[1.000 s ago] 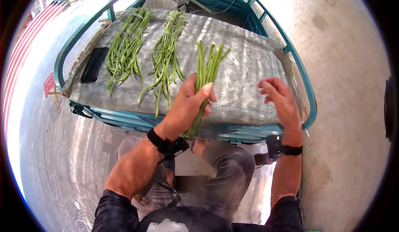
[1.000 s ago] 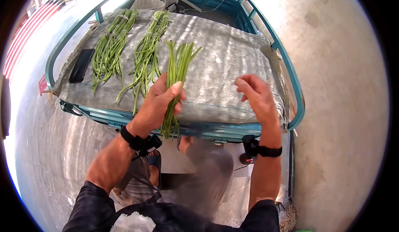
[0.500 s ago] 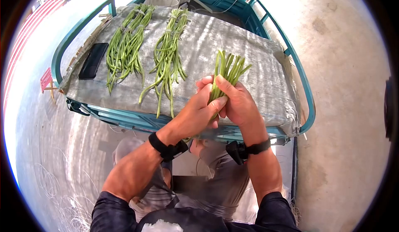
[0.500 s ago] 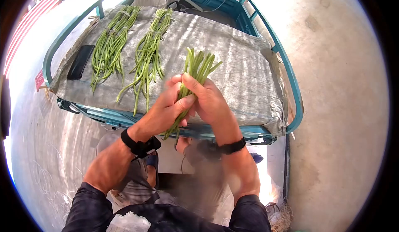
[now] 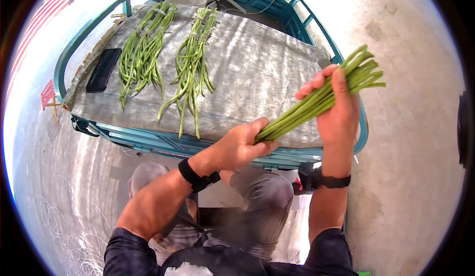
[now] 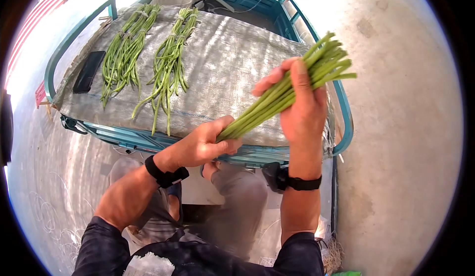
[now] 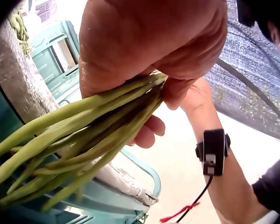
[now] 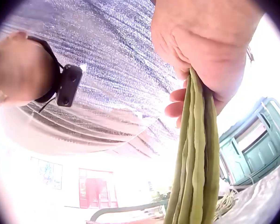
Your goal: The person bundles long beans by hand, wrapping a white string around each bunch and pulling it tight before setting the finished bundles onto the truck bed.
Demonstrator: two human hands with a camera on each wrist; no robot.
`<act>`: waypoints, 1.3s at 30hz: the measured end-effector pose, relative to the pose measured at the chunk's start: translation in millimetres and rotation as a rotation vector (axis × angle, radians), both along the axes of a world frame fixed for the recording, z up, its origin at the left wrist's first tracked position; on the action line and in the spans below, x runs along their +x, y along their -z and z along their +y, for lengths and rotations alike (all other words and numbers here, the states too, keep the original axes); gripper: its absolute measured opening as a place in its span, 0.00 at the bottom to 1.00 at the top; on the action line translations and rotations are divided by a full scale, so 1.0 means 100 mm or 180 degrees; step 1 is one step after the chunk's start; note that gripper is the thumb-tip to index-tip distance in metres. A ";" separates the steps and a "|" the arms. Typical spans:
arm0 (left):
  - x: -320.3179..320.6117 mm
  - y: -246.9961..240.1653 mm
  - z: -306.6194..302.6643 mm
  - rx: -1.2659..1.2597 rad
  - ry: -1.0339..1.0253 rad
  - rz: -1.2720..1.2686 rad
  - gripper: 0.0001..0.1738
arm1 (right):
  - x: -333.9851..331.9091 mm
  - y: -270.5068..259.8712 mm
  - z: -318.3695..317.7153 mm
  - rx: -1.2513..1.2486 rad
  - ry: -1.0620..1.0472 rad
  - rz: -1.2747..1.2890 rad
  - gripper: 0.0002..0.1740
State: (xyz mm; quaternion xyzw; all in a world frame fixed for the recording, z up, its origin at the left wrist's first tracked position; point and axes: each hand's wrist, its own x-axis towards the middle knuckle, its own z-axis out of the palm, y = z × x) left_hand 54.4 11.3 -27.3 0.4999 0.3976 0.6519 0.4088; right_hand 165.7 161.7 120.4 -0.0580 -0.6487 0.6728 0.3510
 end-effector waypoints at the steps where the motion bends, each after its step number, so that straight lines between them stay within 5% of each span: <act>1: 0.01 -0.15 -0.05 -0.0475 0.0019 0.0312 0.17 | 0.08 -0.12 0.10 -0.0017 0.0085 0.0236 0.17; 3: 0.06 -0.30 -0.09 -0.0996 0.0052 0.0909 0.20 | 0.32 -0.35 0.38 -0.0012 -0.0019 0.0443 0.15; 8: 0.23 0.07 0.01 -0.0802 -0.0035 0.2121 0.29 | 0.94 -0.94 0.82 -0.0025 -0.0003 0.0523 0.12; 14: 0.20 0.09 -0.07 -0.0789 -0.0128 0.2228 0.30 | 1.60 -1.44 0.78 0.0052 -0.0623 0.0034 0.12; 20: 0.16 -0.06 -0.11 -0.0958 0.0032 0.2039 0.26 | 1.68 -1.50 0.97 0.0483 0.0976 -0.0443 0.13; 28: 0.16 0.01 -0.09 -0.0681 0.0157 0.2031 0.24 | 0.91 -0.61 1.95 0.0102 0.1217 -0.1920 0.12; 39: 0.18 0.02 -0.11 -0.0505 -0.0161 0.2236 0.24 | -0.20 0.68 2.91 -0.0576 0.1373 -0.2339 0.12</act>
